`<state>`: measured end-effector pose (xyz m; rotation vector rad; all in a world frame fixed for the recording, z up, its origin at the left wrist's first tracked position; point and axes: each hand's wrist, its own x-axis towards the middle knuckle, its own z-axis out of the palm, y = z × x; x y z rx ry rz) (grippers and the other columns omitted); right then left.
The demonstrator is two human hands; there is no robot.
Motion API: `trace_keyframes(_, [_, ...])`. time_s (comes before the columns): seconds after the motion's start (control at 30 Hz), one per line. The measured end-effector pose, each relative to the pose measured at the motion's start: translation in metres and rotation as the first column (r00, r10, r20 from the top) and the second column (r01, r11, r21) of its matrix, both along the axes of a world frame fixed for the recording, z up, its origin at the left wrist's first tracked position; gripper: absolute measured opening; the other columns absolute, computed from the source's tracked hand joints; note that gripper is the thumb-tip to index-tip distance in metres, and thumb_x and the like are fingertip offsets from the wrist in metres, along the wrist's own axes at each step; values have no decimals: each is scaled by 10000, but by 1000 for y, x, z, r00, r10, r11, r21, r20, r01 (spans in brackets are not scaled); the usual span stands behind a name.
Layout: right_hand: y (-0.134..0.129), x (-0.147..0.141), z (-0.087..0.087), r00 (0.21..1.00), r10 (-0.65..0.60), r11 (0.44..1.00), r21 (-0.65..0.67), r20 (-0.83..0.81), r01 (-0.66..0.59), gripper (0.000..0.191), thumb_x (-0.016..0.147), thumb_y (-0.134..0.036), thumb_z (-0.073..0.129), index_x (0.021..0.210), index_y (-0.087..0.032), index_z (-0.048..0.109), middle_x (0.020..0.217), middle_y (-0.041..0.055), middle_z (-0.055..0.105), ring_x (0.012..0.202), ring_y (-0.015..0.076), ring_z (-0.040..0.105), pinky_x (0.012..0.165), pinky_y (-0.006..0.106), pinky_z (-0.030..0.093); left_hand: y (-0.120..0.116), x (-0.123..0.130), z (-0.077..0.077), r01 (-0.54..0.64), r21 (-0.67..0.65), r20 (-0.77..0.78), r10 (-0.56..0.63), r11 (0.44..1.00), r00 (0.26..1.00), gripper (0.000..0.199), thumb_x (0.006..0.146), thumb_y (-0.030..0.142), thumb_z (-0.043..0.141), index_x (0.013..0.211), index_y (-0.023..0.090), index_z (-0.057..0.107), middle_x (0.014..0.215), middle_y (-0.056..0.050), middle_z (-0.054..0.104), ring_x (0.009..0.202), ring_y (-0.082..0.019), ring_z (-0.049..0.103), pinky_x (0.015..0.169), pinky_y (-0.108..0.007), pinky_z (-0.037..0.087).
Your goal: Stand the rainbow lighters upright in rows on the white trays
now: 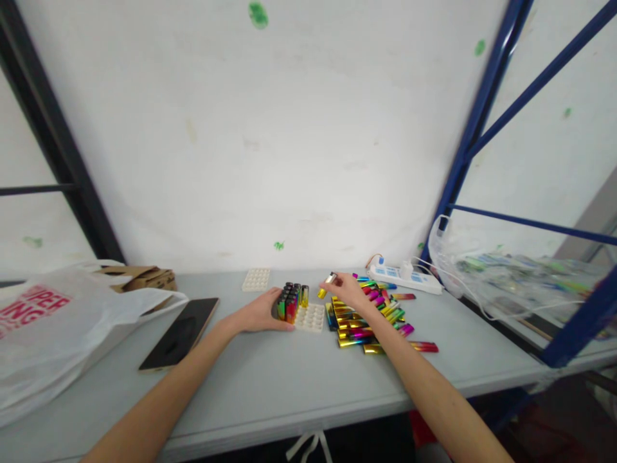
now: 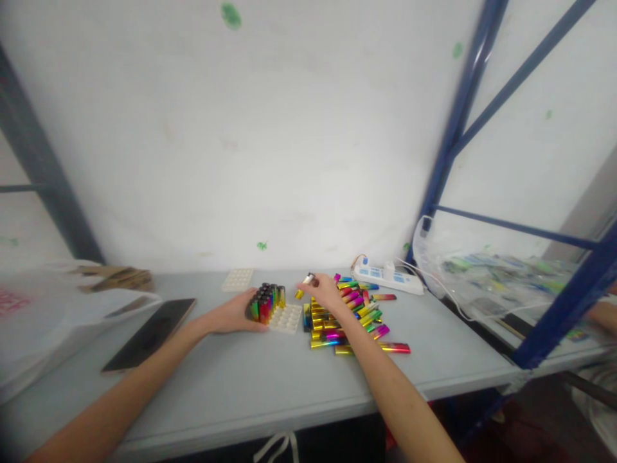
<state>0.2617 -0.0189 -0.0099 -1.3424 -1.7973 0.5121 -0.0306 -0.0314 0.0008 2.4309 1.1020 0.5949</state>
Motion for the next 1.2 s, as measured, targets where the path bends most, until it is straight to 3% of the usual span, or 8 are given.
trace_keyframes(0.1, [1,-4,-2,998,22,1000,-13,-54,-22,505,940,-613,496,739,-168,620,623,-16,567,604,150,539,574,251,414,1,0,0,5,5,-4,-5,1000,1000,820,595,649,846,1242,202,615,1236,-89,677,1148,-353,626,1061,-459,489])
trace_keyframes(0.27, [-8,-13,0,969,191,981,-12,-159,-195,442,993,-565,431,855,-182,603,802,24,656,766,173,627,714,284,499,1,0,0,-9,-1,-7,9,1000,1000,829,590,652,848,1239,187,622,1243,-104,676,1147,-362,630,1059,-459,490])
trace_keyframes(0.4, [-17,-24,3,931,259,955,-76,-258,-287,400,993,-584,404,878,-214,506,712,-30,544,648,137,566,644,257,482,0,0,0,-2,-3,0,2,1000,1000,860,590,650,850,1271,183,608,1271,-116,668,1160,-369,627,1071,-472,480])
trace_keyframes(0.57, [-22,-34,2,944,189,959,-154,-270,-236,413,967,-629,415,829,-239,429,622,-73,381,504,113,383,484,222,331,0,0,-1,11,-4,-7,-11,1000,1000,837,611,637,845,1266,173,606,1269,-124,660,1166,-365,618,1069,-469,476])
trace_keyframes(0.73, [-24,-35,4,990,97,995,18,-101,-95,506,947,-649,428,682,-218,432,590,-46,429,573,127,425,554,242,340,0,0,-2,16,-2,2,-16,1000,1000,825,614,645,842,1254,178,610,1272,-120,658,1160,-362,616,1063,-469,478])
trace_keyframes(0.93, [-23,-35,5,979,-110,990,72,-171,124,493,882,-580,449,550,-222,385,524,-38,376,547,130,395,555,271,275,2,-1,-2,11,13,-18,-11,1000,1000,844,613,656,835,1264,171,603,1267,-114,661,1163,-367,623,1062,-467,484])
trace_keyframes(1.07, [-21,-35,5,971,-162,979,96,-174,180,366,822,-444,435,536,-220,391,520,-32,379,540,133,395,546,278,231,2,-1,-3,4,19,-25,-3,1000,1000,830,615,663,832,1245,171,608,1246,-111,668,1154,-367,629,1054,-466,490])
trace_keyframes(1.2, [-21,-34,6,974,-135,982,105,-182,156,386,836,-464,423,540,-216,417,521,-26,402,555,141,421,558,275,247,2,-1,-3,8,8,-30,-8,1000,1000,843,621,654,834,1268,171,591,1279,-121,650,1186,-367,611,1069,-463,476])
